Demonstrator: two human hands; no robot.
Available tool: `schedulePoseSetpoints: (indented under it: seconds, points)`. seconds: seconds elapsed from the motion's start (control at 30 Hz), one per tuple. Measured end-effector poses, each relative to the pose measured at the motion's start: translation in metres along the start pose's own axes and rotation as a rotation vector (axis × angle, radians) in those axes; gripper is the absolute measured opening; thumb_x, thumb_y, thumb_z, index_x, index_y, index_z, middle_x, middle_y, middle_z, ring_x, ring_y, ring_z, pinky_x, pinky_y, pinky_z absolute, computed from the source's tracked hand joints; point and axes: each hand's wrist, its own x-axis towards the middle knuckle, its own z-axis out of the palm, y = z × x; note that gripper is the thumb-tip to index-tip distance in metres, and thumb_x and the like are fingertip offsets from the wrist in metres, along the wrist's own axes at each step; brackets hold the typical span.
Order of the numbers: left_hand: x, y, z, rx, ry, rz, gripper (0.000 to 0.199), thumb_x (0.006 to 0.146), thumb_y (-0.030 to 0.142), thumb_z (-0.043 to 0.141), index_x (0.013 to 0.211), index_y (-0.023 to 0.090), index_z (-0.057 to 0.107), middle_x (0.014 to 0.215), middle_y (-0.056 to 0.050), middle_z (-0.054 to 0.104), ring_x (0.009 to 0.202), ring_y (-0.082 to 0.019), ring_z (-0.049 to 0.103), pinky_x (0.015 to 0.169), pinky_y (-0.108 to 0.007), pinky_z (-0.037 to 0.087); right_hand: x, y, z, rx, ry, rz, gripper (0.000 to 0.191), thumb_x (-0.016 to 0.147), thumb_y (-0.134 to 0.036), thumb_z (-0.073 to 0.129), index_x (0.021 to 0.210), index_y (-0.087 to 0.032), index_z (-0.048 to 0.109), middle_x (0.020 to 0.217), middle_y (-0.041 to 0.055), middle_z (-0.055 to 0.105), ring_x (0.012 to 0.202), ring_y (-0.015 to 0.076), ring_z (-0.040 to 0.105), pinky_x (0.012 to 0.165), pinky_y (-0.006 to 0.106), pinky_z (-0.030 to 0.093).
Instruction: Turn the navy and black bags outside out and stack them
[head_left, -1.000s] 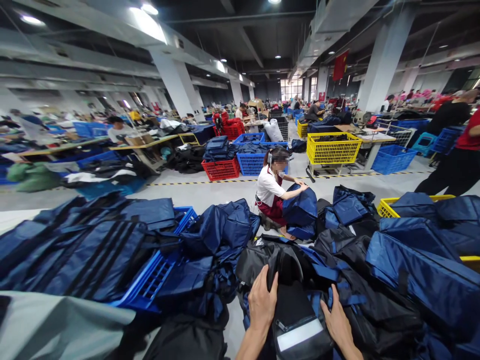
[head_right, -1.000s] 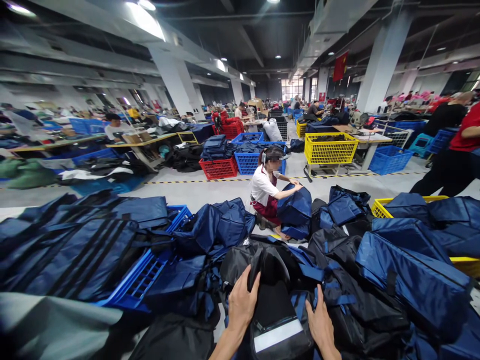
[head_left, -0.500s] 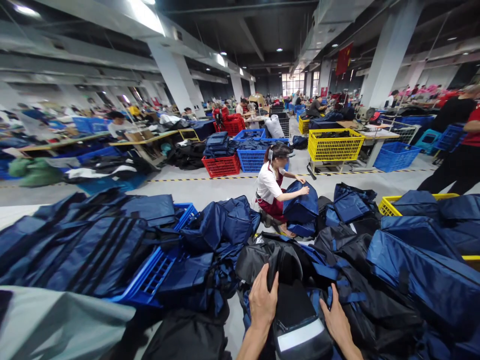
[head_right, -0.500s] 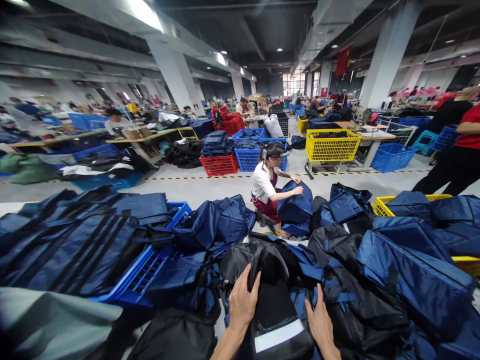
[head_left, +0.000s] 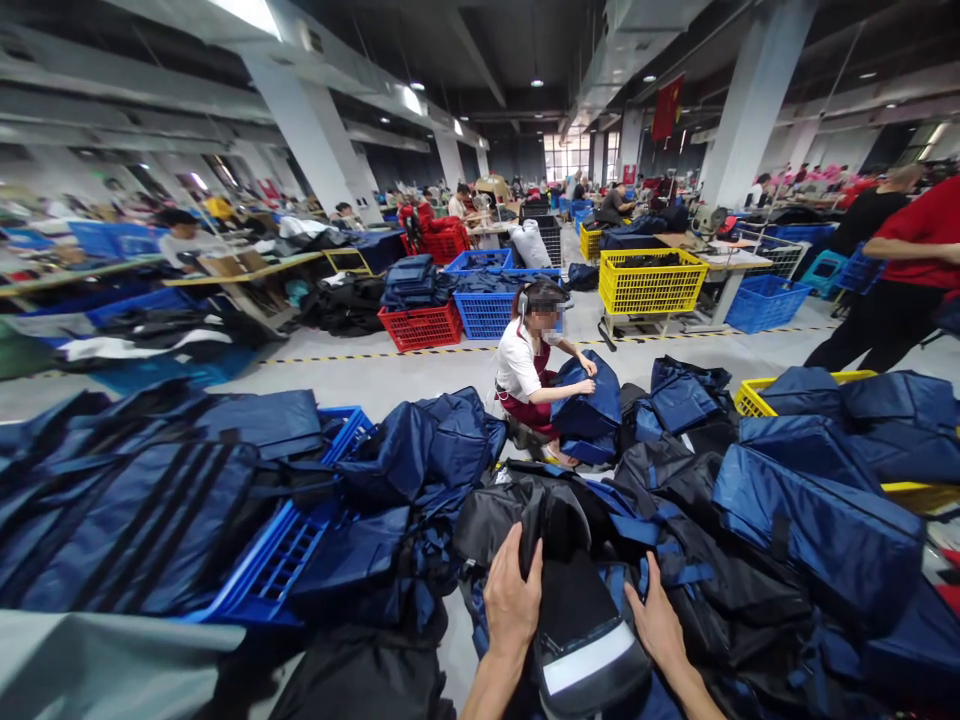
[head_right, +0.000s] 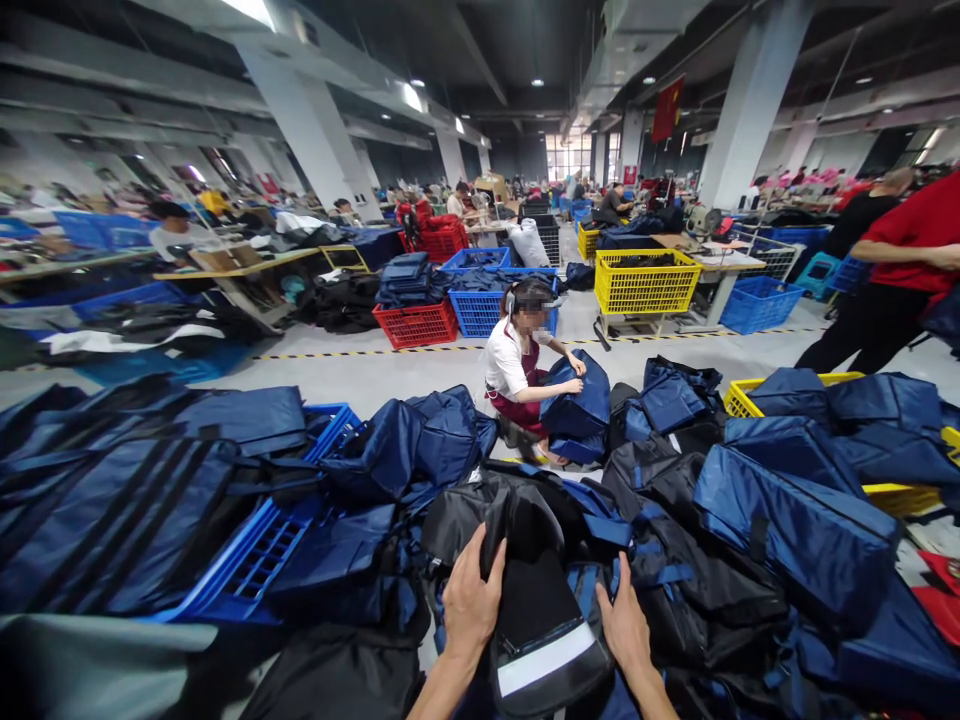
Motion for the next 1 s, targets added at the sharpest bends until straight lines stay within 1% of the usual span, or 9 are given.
schedulePoseSetpoints:
  seconds: [0.1, 0.27, 0.57, 0.87, 0.93, 1.0]
  points:
    - [-0.0011, 0.0009, 0.0001, -0.023, 0.002, -0.008, 0.056, 0.111, 0.057, 0.053, 0.143, 0.015, 0.071, 0.137, -0.017, 0.078, 0.126, -0.031, 0.077, 0.108, -0.046, 0.065, 0.0, -0.0015, -0.0017, 0.013, -0.004, 0.006, 0.082, 0.109, -0.062, 0.031, 0.179, -0.028, 0.008, 0.167, 0.0167, 0.053, 0.137, 0.0392, 0.068, 0.111, 0.054, 0.053]
    - [-0.0026, 0.0012, 0.0005, -0.025, 0.0, -0.01, 0.054, 0.111, 0.055, 0.054, 0.145, 0.016, 0.069, 0.138, -0.017, 0.078, 0.127, -0.031, 0.077, 0.108, -0.047, 0.064, -0.0025, -0.005, -0.0053, 0.035, -0.012, 0.012, 0.083, 0.108, -0.062, 0.031, 0.179, -0.027, 0.008, 0.17, 0.0161, 0.05, 0.139, 0.0411, 0.066, 0.113, 0.055, 0.052]
    - [-0.0041, -0.0002, 0.001, -0.032, 0.0, 0.003, 0.051, 0.112, 0.051, 0.054, 0.146, 0.016, 0.068, 0.14, -0.017, 0.077, 0.129, -0.031, 0.076, 0.11, -0.046, 0.063, -0.0052, -0.0052, -0.0037, 0.023, -0.013, 0.014, 0.083, 0.108, -0.062, 0.03, 0.179, -0.025, 0.009, 0.165, 0.0179, 0.055, 0.137, 0.0384, 0.068, 0.109, 0.052, 0.054]
    - [-0.0046, -0.0007, 0.0031, -0.026, 0.001, 0.011, 0.051, 0.112, 0.05, 0.053, 0.147, 0.015, 0.067, 0.141, -0.017, 0.076, 0.129, -0.031, 0.075, 0.11, -0.047, 0.064, -0.0008, 0.0006, 0.0028, 0.027, -0.004, 0.008, 0.081, 0.108, -0.061, 0.032, 0.179, -0.028, 0.009, 0.166, 0.0174, 0.054, 0.14, 0.037, 0.067, 0.111, 0.051, 0.053]
    - [-0.0037, -0.0011, 0.0026, -0.028, 0.005, 0.011, 0.051, 0.112, 0.05, 0.052, 0.146, 0.015, 0.068, 0.14, -0.018, 0.077, 0.129, -0.031, 0.076, 0.109, -0.047, 0.064, -0.0007, 0.0008, 0.0024, 0.061, 0.0, 0.0, 0.081, 0.107, -0.06, 0.033, 0.178, -0.028, 0.011, 0.166, 0.018, 0.052, 0.142, 0.0367, 0.065, 0.113, 0.051, 0.053]
    - [-0.0029, -0.002, 0.002, -0.028, 0.01, 0.016, 0.052, 0.112, 0.051, 0.052, 0.145, 0.014, 0.069, 0.139, -0.018, 0.077, 0.128, -0.031, 0.077, 0.109, -0.046, 0.065, 0.001, -0.0011, -0.0002, 0.116, 0.028, -0.021, 0.083, 0.105, -0.057, 0.038, 0.177, -0.026, 0.013, 0.168, 0.0196, 0.048, 0.145, 0.0357, 0.063, 0.115, 0.048, 0.052]
